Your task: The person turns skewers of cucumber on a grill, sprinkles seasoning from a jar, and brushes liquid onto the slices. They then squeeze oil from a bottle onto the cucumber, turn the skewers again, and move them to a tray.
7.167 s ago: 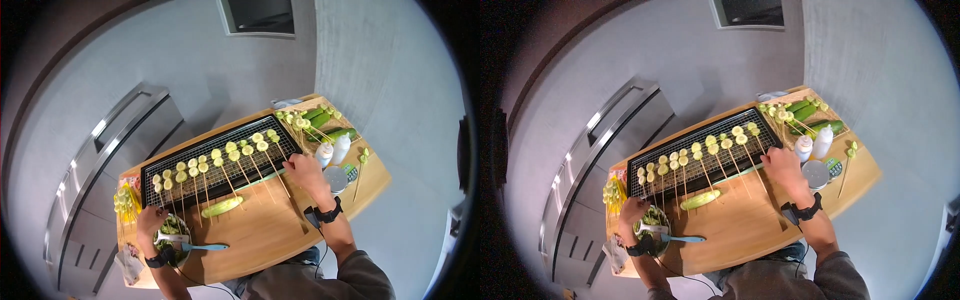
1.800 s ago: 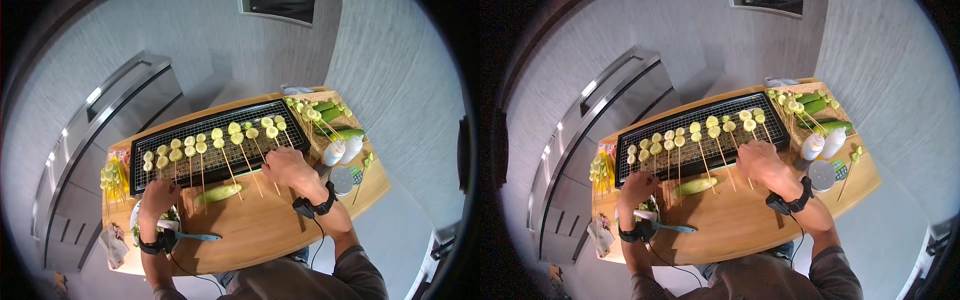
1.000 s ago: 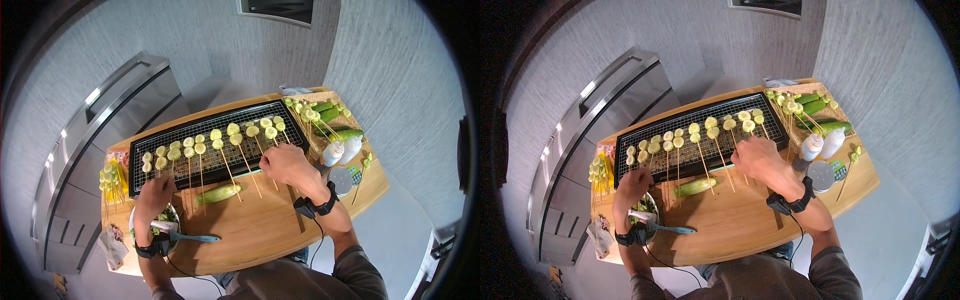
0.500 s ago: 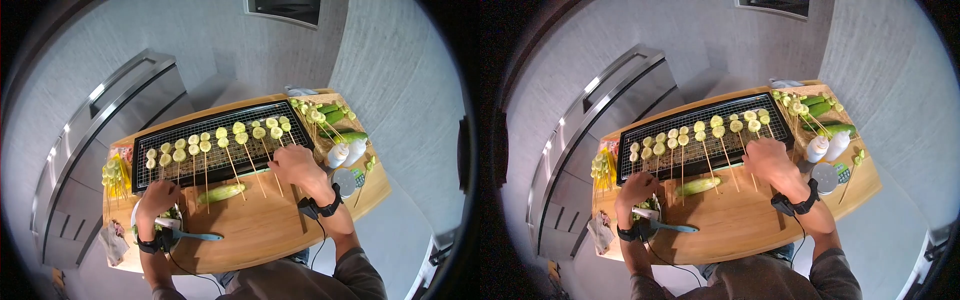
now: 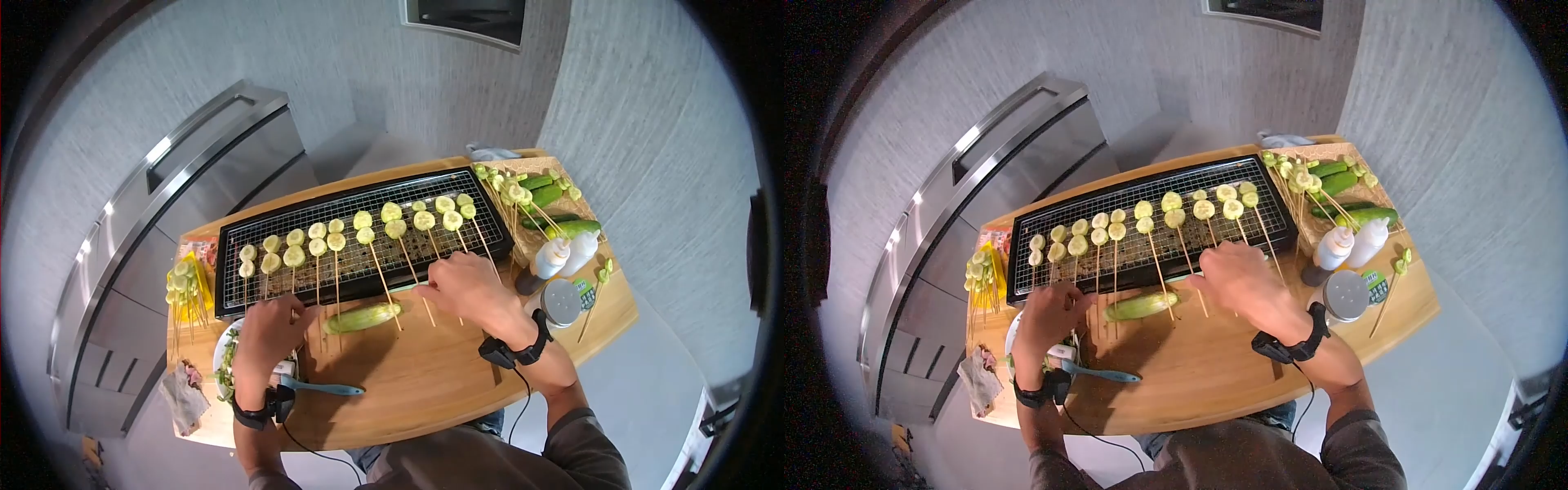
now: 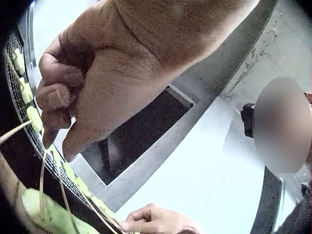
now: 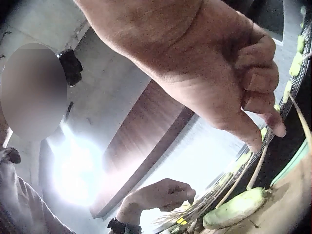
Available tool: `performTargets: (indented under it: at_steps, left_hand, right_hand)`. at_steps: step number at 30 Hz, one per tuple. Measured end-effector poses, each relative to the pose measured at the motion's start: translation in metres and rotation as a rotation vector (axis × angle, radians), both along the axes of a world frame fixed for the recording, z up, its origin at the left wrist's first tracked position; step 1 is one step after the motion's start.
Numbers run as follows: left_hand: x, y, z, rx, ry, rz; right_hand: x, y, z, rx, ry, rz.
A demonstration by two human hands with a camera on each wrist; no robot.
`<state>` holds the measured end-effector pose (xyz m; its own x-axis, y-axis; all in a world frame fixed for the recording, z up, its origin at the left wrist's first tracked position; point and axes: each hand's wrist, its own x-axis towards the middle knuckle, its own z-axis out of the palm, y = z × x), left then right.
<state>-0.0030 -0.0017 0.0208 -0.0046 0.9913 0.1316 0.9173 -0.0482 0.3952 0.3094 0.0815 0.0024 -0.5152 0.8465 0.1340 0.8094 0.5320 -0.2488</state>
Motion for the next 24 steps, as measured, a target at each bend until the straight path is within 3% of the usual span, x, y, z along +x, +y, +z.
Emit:
performTargets:
  at_steps: [9, 16, 18, 24]
  left_hand:
    - [0.010, 0.012, -0.026, -0.082, 0.091, -0.106]
    - [0.010, 0.015, -0.023, 0.006, 0.090, -0.111]
    - [0.012, 0.015, -0.020, 0.156, 0.002, -0.074]
    - [0.016, 0.011, 0.005, 0.226, -0.187, -0.069]
  right_hand:
    - [-0.012, -0.001, -0.004, -0.099, -0.043, 0.004]
    - [-0.016, 0.000, 0.001, 0.042, 0.065, 0.010]
    - [-0.017, -0.002, 0.008, 0.060, 0.134, 0.004]
    - [-0.018, -0.006, 0.021, 0.070, 0.252, -0.012]
